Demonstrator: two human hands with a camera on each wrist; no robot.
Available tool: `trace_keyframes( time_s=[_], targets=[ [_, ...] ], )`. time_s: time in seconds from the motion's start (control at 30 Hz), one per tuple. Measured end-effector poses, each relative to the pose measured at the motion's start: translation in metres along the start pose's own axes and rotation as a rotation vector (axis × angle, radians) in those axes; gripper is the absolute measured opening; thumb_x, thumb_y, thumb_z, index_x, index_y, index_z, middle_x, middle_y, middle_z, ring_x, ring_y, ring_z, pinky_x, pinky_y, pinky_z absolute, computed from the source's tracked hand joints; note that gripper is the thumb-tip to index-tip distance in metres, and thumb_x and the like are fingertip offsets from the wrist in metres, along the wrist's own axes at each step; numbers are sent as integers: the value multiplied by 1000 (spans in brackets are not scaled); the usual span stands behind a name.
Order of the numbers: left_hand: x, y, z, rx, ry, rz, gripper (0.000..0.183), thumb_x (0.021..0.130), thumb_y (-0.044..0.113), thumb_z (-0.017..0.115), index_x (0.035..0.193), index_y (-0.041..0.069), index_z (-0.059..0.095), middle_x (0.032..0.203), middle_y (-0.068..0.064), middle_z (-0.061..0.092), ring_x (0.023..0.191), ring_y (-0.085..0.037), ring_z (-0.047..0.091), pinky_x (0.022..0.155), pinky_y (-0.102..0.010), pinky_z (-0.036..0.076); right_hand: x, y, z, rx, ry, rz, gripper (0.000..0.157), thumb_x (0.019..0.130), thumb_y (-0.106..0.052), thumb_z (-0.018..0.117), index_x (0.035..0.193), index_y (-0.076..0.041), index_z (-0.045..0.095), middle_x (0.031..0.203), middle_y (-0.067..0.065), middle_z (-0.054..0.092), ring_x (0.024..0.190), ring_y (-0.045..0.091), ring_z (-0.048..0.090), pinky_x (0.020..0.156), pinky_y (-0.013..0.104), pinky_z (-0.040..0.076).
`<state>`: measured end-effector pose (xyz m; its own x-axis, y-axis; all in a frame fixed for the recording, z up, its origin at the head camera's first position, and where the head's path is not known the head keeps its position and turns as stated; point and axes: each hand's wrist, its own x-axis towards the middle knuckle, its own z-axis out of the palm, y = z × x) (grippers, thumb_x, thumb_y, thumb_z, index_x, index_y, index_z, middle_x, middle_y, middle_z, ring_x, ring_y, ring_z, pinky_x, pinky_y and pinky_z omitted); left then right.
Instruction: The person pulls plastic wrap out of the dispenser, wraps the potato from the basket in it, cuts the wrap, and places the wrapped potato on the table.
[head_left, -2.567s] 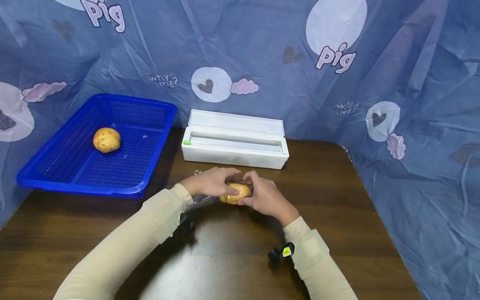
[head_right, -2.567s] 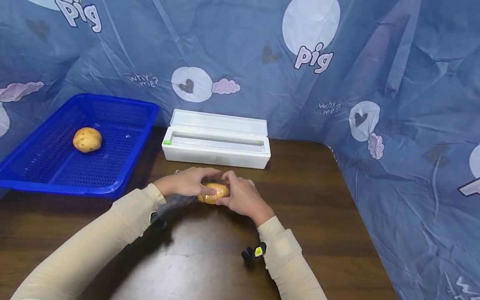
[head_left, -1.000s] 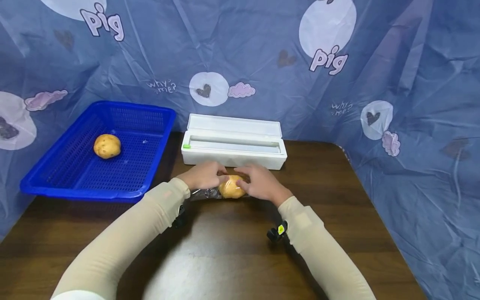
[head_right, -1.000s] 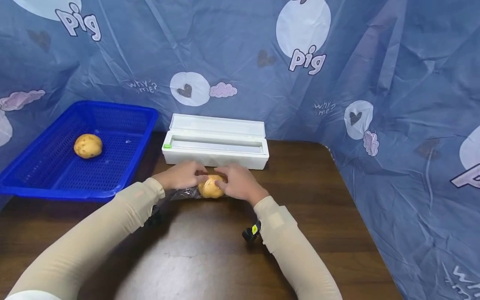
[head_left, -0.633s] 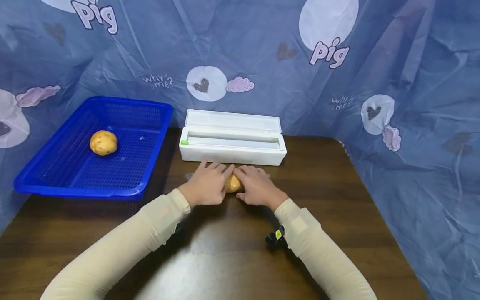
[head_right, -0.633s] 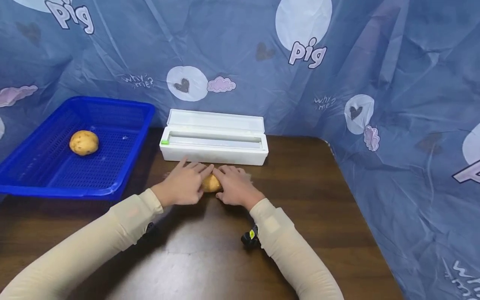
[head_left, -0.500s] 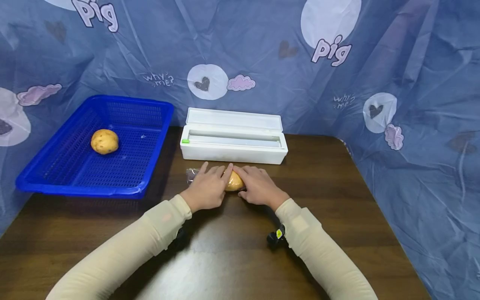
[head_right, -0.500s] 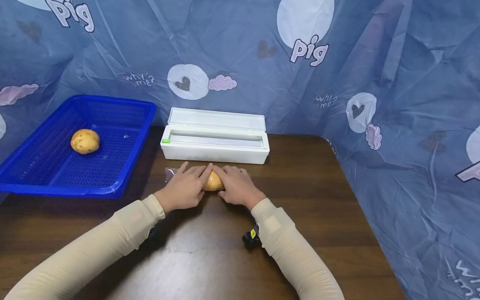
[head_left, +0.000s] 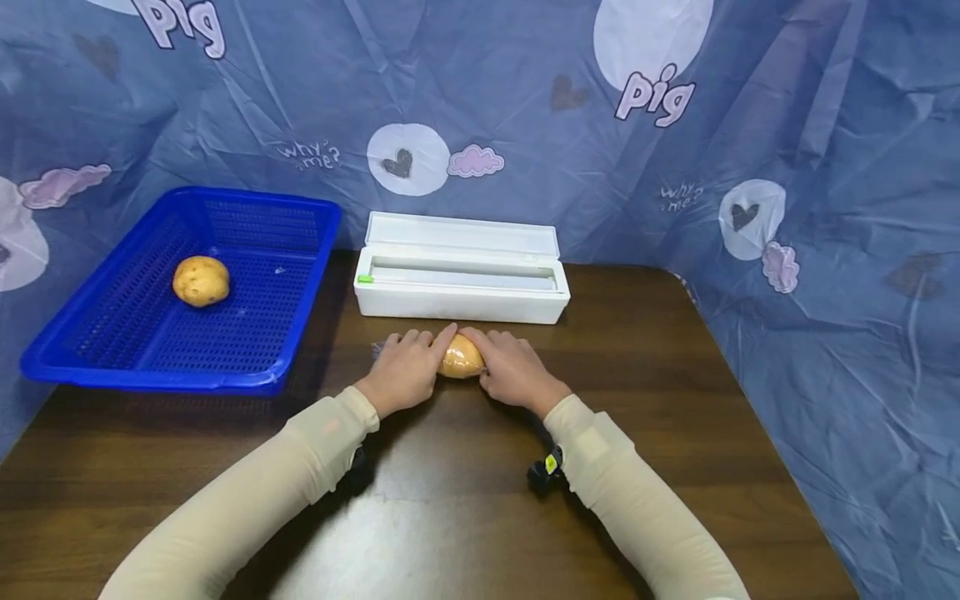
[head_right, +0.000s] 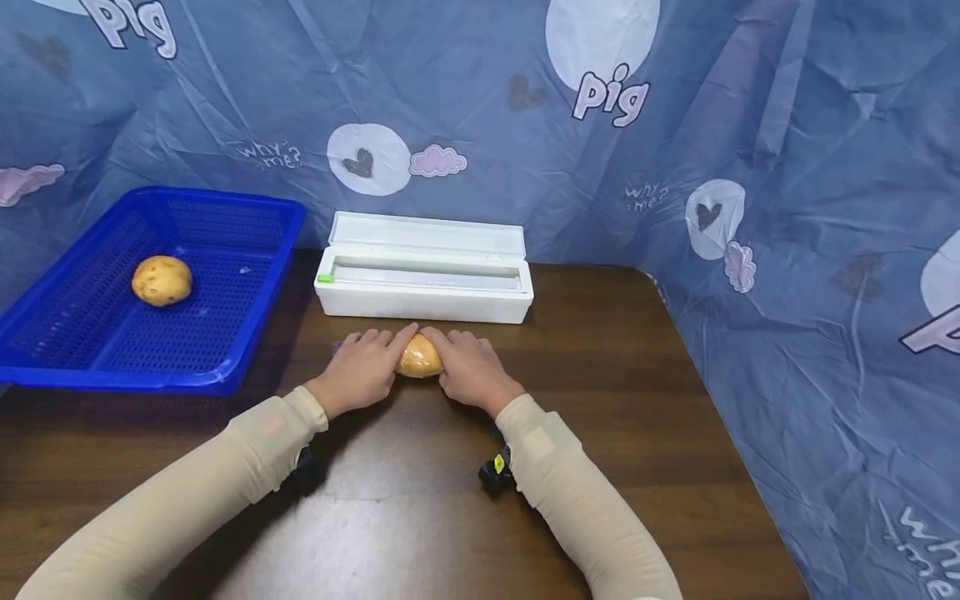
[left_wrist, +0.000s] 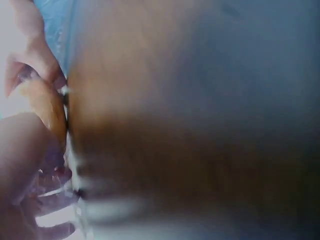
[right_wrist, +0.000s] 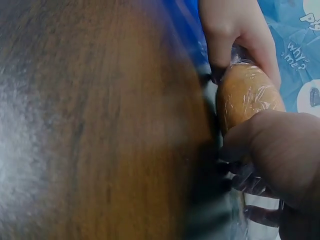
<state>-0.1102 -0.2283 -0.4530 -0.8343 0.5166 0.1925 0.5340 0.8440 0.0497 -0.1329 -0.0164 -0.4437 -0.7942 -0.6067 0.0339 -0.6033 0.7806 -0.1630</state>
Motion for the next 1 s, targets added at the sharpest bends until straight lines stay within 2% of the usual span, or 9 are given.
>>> trace_keyframes(
  time_s=[0.07, 0.13, 0.3, 0.5, 0.57, 0.63, 0.73, 0.8, 1.0],
  targets=[
    [2, -3, -4, -53, -37, 8, 70, 87, 13, 69, 150, 4, 40, 110, -17, 67, 99, -36, 64, 78, -51, 53, 2, 0, -4, 51, -23, -3, 73, 84, -5, 72, 148, -19, 41, 116, 11, 64, 104, 28, 62, 82, 48, 52],
    [4, -6, -10, -149, -93, 11, 65, 87, 12, 67, 146, 0, 43, 109, -18, 68, 96, -35, 66, 75, -50, 55, 4, 1, -9, 133, -60, 1, 69, 82, -1, 71, 144, -17, 45, 115, 9, 65, 102, 25, 62, 84, 45, 52],
    [10, -15, -26, -435, -290, -20, 44, 86, 10, 61, 129, -1, 58, 102, -12, 69, 90, -23, 65, 80, -42, 54, 6, 6, -22, 352, -226, 21, 57, 77, -1, 72, 131, -9, 58, 111, 3, 67, 95, 16, 59, 89, 35, 49],
    [7, -25, -38, -820, -530, -94, 20, 86, 10, 58, 102, 1, 67, 79, -7, 66, 67, -16, 60, 60, -29, 50, -1, 14, -34, 658, -481, 79, 31, 80, -10, 68, 110, -4, 66, 89, 6, 70, 79, 17, 65, 71, 30, 53],
    [3, -29, -40, -951, -604, -137, 20, 88, 11, 57, 101, -1, 68, 78, -9, 68, 64, -17, 61, 56, -26, 49, -4, 18, -36, 786, -550, 118, 25, 83, -11, 66, 106, -1, 67, 88, 11, 72, 76, 20, 67, 65, 29, 53],
    [1, -33, -42, -1045, -667, -181, 23, 88, 10, 57, 102, -4, 69, 82, -13, 71, 66, -19, 64, 56, -26, 51, -7, 21, -38, 903, -605, 149, 27, 85, -13, 64, 105, 4, 68, 94, 15, 74, 78, 22, 69, 63, 28, 53],
    [-2, -37, -43, -1137, -753, -244, 27, 90, 12, 56, 105, -7, 68, 91, -18, 74, 73, -25, 69, 60, -30, 55, -10, 27, -40, 1024, -675, 182, 32, 89, -15, 64, 106, 11, 67, 98, 20, 74, 78, 21, 70, 61, 27, 52],
    [-4, -39, -43, -1170, -800, -260, 29, 92, 13, 55, 107, -9, 67, 95, -21, 74, 77, -28, 70, 63, -32, 57, -12, 31, -41, 1064, -704, 190, 34, 92, -17, 63, 107, 13, 67, 99, 22, 74, 77, 20, 70, 61, 26, 52],
    [-11, -39, -41, -1230, -849, -289, 31, 95, 16, 54, 110, -9, 66, 97, -23, 74, 77, -28, 72, 58, -30, 57, -15, 44, -37, 1121, -708, 240, 34, 99, -19, 60, 110, 12, 69, 99, 20, 74, 77, 18, 71, 59, 25, 53]
  ],
)
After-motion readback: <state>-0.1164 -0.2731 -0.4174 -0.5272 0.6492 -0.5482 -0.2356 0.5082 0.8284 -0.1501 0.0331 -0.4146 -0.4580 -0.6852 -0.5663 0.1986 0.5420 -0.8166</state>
